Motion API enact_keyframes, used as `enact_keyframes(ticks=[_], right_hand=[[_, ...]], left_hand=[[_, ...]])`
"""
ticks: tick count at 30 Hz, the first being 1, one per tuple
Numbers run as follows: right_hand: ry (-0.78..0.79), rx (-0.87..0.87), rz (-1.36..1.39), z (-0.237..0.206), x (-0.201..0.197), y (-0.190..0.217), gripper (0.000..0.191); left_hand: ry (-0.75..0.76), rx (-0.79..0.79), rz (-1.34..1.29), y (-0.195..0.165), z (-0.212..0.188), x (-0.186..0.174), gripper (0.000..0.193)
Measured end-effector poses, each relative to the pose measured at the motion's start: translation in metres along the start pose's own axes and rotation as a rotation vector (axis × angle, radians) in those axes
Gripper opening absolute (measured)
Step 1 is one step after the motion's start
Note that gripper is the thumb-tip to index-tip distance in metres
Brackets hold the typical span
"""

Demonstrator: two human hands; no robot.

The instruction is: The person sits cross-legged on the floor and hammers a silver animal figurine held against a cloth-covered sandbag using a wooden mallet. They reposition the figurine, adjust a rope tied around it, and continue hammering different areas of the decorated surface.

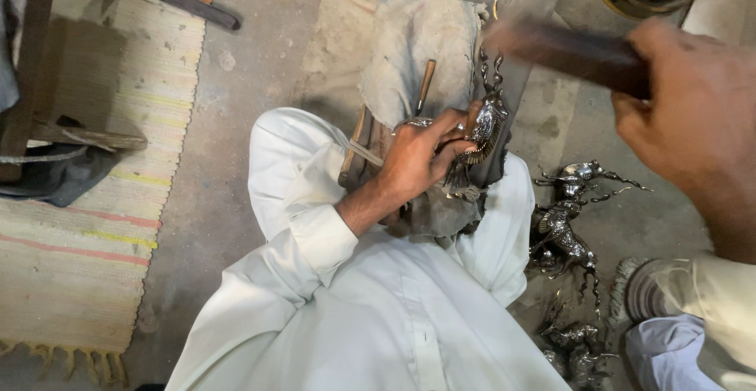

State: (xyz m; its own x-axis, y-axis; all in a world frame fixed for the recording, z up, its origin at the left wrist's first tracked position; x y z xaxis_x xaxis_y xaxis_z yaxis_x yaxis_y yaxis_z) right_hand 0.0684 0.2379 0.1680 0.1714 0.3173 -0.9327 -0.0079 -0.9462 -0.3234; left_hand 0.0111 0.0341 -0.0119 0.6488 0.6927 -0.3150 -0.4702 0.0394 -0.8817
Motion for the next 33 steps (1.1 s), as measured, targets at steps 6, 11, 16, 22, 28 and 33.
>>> enact_keyframes(ticks=[6, 11, 16, 22, 28, 33], right_hand=[[0.029, 0.025, 0.074, -0.001, -0.005, 0.000, 0.027], [0.081, -0.034, -0.180, 0.002, 0.001, 0.005, 0.033], [-0.059, 0.064, 0.556, 0.006, 0.003, -0.009, 0.039], [0.087, 0.007, 0.109, 0.005, 0.004, 0.000, 0.036], [0.075, 0.133, 0.303, 0.007, 0.001, -0.008, 0.039], [0.076, -0.027, -0.076, 0.005, 0.009, -0.003, 0.035]], left_hand=[[-0.004, -0.059, -0.057, 0.005, 0.001, 0.002, 0.037], [0.023, -0.089, -0.065, 0.007, -0.003, 0.003, 0.034], [0.010, -0.084, -0.089, 0.007, -0.004, 0.004, 0.036], [0.032, -0.083, -0.054, 0.008, -0.004, 0.004, 0.034], [0.026, -0.047, -0.055, 0.007, -0.004, 0.004, 0.036], [0.045, -0.116, -0.046, 0.008, -0.004, 0.004, 0.038]])
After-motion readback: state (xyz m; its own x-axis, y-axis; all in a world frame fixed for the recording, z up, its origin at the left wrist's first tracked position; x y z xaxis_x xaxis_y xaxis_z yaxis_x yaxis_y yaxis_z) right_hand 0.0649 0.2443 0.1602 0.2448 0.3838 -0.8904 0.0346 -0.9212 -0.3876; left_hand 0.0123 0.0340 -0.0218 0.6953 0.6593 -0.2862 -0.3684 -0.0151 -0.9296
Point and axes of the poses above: each hand's wrist, its own z-axis towards the middle knuckle, its own x-axis out of the palm, y = z × x, the point moved 4 cm from there along z, towards the middle knuckle, and after that the axes turned 12 degrees about y, right-handed, at the moved point
